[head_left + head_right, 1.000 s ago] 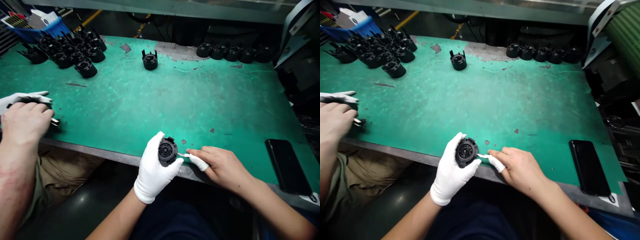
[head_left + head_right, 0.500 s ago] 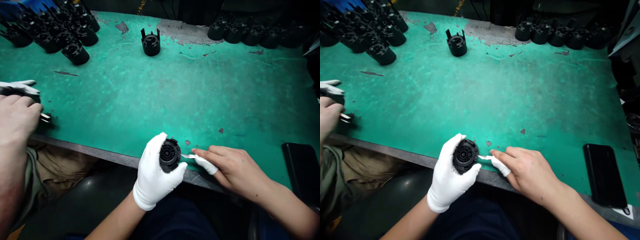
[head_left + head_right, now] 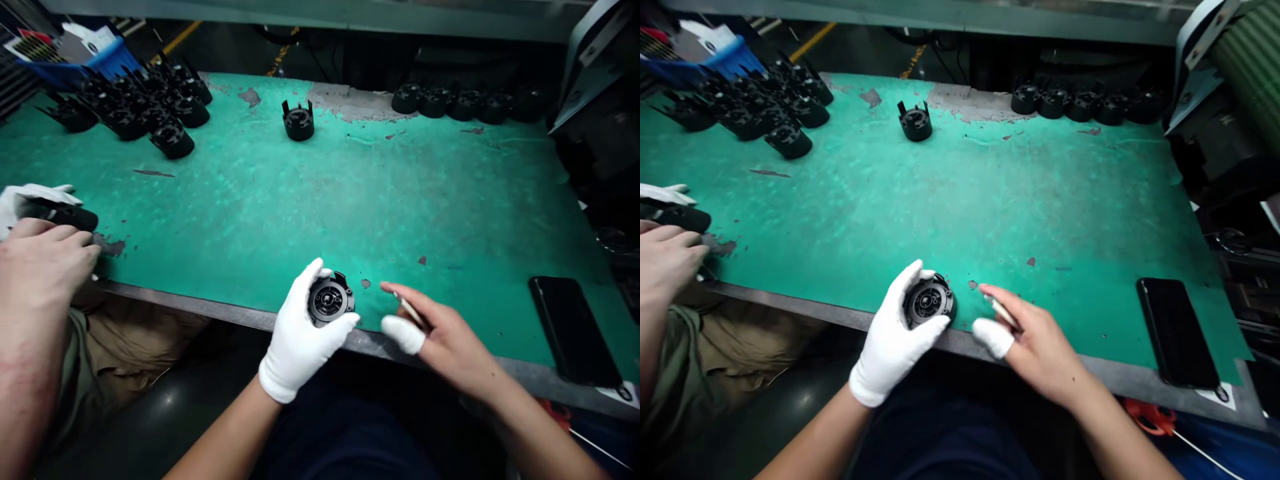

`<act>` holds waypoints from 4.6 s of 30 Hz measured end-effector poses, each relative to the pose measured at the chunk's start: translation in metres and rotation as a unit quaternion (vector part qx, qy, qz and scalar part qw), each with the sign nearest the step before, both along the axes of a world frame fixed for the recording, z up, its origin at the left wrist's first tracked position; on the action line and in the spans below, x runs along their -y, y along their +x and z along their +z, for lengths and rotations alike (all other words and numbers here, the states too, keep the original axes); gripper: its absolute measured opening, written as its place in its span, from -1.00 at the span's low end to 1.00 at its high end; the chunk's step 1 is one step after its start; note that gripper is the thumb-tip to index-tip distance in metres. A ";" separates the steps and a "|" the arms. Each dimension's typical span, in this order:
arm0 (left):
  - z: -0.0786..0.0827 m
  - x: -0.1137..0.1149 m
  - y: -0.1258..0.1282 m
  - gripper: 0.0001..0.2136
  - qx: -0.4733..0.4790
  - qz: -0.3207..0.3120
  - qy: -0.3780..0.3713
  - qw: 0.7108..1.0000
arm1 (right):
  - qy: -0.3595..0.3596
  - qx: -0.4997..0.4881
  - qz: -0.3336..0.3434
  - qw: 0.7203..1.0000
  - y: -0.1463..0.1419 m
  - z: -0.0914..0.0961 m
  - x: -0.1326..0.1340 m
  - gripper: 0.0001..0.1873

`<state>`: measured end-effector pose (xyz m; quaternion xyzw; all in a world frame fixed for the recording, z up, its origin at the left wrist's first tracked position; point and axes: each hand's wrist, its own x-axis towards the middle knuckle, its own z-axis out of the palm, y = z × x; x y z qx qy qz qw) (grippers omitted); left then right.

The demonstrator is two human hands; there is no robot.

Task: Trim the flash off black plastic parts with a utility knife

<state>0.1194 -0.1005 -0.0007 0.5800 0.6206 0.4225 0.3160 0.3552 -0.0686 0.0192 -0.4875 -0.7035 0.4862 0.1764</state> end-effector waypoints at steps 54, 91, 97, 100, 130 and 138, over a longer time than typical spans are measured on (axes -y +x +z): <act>-0.037 0.061 0.038 -0.73 -0.174 -0.038 0.139 0.974 | -0.130 -0.075 -0.162 0.975 -0.011 -0.050 0.100 -0.67; 0.046 0.080 0.015 -0.06 0.065 -0.154 -0.064 0.984 | -0.209 -0.416 -0.108 0.879 -0.045 -0.029 0.089 -0.69; 0.046 0.061 0.019 -0.19 -0.181 -0.071 0.007 0.981 | -0.289 -0.388 -0.199 0.852 -0.059 -0.036 0.107 -0.62; 0.036 0.053 0.016 -0.21 -0.313 -0.141 0.048 0.938 | -0.286 -0.346 -0.218 0.866 -0.036 -0.044 0.121 -0.51; 0.002 0.074 0.046 -0.17 -0.374 0.006 0.000 0.928 | -0.244 -0.298 -0.201 0.901 -0.033 -0.063 0.124 -0.60; -0.004 0.073 0.047 -0.24 -0.376 0.020 0.016 0.926 | -0.247 -0.273 -0.209 0.906 -0.033 -0.066 0.117 -0.60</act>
